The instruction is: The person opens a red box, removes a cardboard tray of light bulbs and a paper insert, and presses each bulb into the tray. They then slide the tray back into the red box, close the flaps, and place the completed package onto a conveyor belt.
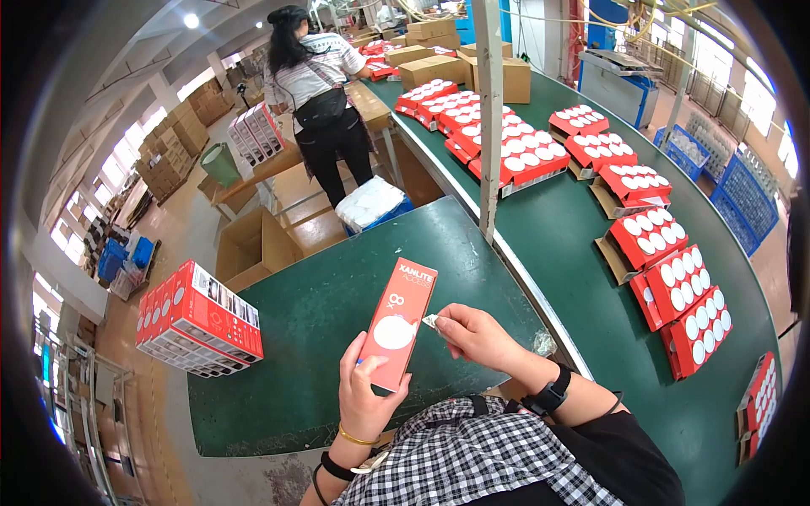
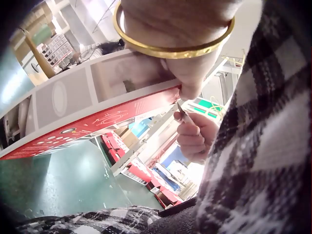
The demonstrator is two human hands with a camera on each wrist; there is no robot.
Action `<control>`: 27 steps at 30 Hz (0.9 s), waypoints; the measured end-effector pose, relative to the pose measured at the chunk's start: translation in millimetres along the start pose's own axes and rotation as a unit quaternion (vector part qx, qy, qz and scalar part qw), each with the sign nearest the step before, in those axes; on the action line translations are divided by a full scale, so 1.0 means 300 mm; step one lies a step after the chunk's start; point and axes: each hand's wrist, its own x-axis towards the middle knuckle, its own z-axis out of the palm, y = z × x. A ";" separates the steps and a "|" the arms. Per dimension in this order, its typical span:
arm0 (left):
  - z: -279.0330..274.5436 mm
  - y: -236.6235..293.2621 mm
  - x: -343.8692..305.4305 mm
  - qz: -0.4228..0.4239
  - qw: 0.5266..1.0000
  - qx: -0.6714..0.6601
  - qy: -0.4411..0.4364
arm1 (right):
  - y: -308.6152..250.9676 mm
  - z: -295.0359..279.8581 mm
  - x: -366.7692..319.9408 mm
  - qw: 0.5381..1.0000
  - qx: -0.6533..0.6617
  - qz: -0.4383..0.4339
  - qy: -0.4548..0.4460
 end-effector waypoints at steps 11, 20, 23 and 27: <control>-0.010 0.000 0.005 -0.007 1.000 -0.003 0.000 | -0.007 0.006 0.011 1.000 -0.007 0.003 -0.001; -0.019 -0.003 0.012 -0.005 1.000 -0.004 -0.002 | -0.031 0.013 0.021 1.000 -0.025 0.011 -0.001; -0.022 -0.003 0.014 -0.008 1.000 -0.004 -0.003 | -0.025 0.019 0.024 1.000 -0.006 0.014 -0.006; -0.028 -0.008 0.017 -0.008 1.000 -0.006 -0.007 | 0.004 0.041 0.031 0.996 0.083 0.017 -0.011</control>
